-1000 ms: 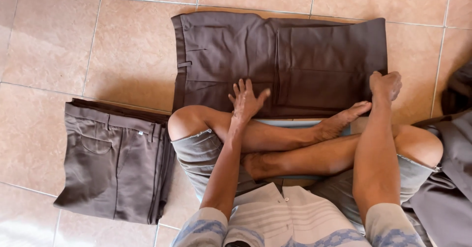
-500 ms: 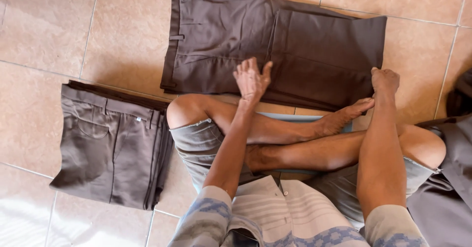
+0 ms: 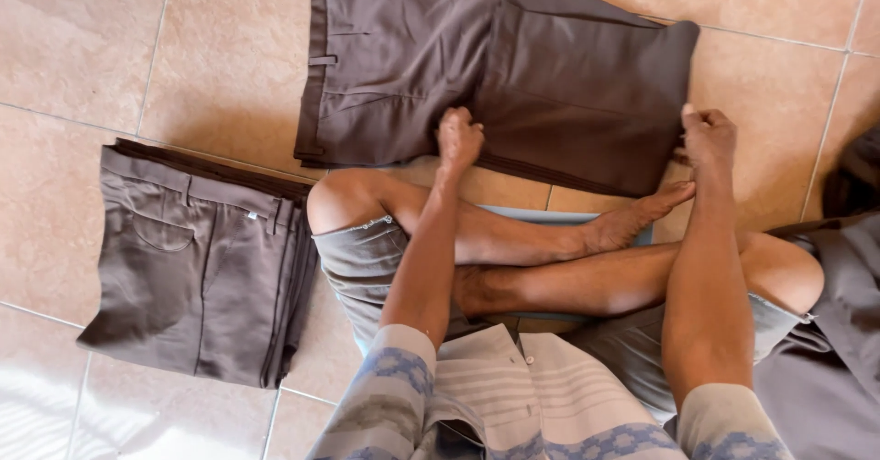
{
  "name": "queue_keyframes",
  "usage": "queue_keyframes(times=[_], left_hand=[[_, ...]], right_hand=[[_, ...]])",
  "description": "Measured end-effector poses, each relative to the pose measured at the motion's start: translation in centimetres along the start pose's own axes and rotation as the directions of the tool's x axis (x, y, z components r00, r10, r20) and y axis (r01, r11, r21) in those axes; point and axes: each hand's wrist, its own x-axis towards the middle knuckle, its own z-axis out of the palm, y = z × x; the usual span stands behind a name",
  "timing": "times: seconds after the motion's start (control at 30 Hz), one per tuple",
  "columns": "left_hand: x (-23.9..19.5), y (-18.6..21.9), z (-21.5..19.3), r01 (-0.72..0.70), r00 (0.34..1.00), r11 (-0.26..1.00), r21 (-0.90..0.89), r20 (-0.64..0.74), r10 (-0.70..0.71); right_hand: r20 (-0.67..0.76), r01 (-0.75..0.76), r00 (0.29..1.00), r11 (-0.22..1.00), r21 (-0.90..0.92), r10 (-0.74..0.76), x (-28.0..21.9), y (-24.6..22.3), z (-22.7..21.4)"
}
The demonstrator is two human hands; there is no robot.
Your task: The person sits cross-legged on a tiled floor and folds brown trousers by hand. They smooth the fabric, fold the legs together, and then fold the garment into a compact rectangle, stacking the finished piece with others.
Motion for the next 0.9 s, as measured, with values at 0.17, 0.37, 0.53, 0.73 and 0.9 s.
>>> queue_keyframes(times=[0.17,0.37,0.53,0.73,0.9], left_hand=[[0.0,-0.3,-1.9,0.049,0.998,0.983,-0.174,-0.031,-0.055],[-2.7,3.5,-2.4,0.09,0.991,0.995,-0.039,-0.098,-0.093],[-3.9,5.6,-3.9,-0.001,1.0,0.958,0.288,0.004,0.0],[-6.5,6.1,-4.4,0.018,0.995,0.973,0.23,0.089,-0.039],[-6.5,6.0,-3.7,-0.246,0.969,0.927,0.282,0.081,0.232]], right_hand=[[0.161,-0.086,0.98,0.975,-0.205,0.12,-6.5,-6.3,-0.8],[-0.03,0.177,0.982,0.969,-0.173,-0.185,-3.6,-4.8,-0.7],[0.15,0.216,0.973,0.91,-0.354,-0.172,-8.1,-8.2,-1.6],[-0.017,0.002,1.0,0.989,-0.146,-0.005,-8.2,-5.9,-2.8],[0.052,-0.004,0.998,0.947,-0.322,0.022,-9.9,-7.0,-2.2]])
